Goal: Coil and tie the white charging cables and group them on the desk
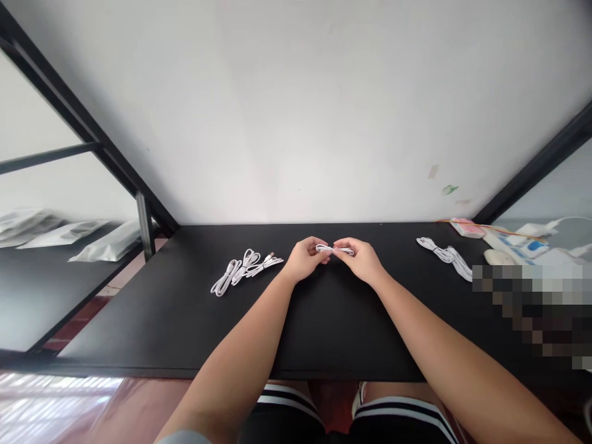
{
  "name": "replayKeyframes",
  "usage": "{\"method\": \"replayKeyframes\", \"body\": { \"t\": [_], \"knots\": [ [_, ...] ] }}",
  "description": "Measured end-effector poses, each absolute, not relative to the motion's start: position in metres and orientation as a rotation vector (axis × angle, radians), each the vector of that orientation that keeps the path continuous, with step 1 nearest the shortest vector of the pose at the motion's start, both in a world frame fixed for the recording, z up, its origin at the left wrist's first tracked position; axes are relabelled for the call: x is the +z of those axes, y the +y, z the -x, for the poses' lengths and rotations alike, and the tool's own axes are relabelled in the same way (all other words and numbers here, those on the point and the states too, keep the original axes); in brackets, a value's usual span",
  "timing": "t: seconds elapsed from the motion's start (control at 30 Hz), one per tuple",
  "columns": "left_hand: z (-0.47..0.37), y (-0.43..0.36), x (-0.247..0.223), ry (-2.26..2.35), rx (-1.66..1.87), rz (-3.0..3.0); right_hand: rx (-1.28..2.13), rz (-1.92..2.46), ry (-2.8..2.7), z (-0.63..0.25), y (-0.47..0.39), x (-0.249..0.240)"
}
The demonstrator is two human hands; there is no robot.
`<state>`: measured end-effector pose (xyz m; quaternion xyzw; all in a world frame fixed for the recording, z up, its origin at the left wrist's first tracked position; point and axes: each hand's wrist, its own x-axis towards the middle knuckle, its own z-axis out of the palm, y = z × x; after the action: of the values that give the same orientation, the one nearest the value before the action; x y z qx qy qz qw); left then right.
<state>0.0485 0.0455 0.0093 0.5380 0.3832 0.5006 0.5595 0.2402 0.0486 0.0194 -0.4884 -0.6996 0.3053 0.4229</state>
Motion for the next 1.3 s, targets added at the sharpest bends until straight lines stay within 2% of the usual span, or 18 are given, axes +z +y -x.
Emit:
{"method": "replayKeyframes", "body": {
  "t": [0.4,0.9,1.3],
  "knots": [
    [-0.050,0.035,0.017,1.117,1.264,-1.560,0.582,1.165,-1.856,-0.238,0.052,0.017],
    [-0.050,0.034,0.017,1.180,1.227,-1.597,0.578,1.139,-1.913,-0.240,0.050,0.022],
    [-0.049,0.034,0.021,1.137,1.157,-1.554,0.251,0.959,-2.238,-0.246,0.044,0.037]
  ]
}}
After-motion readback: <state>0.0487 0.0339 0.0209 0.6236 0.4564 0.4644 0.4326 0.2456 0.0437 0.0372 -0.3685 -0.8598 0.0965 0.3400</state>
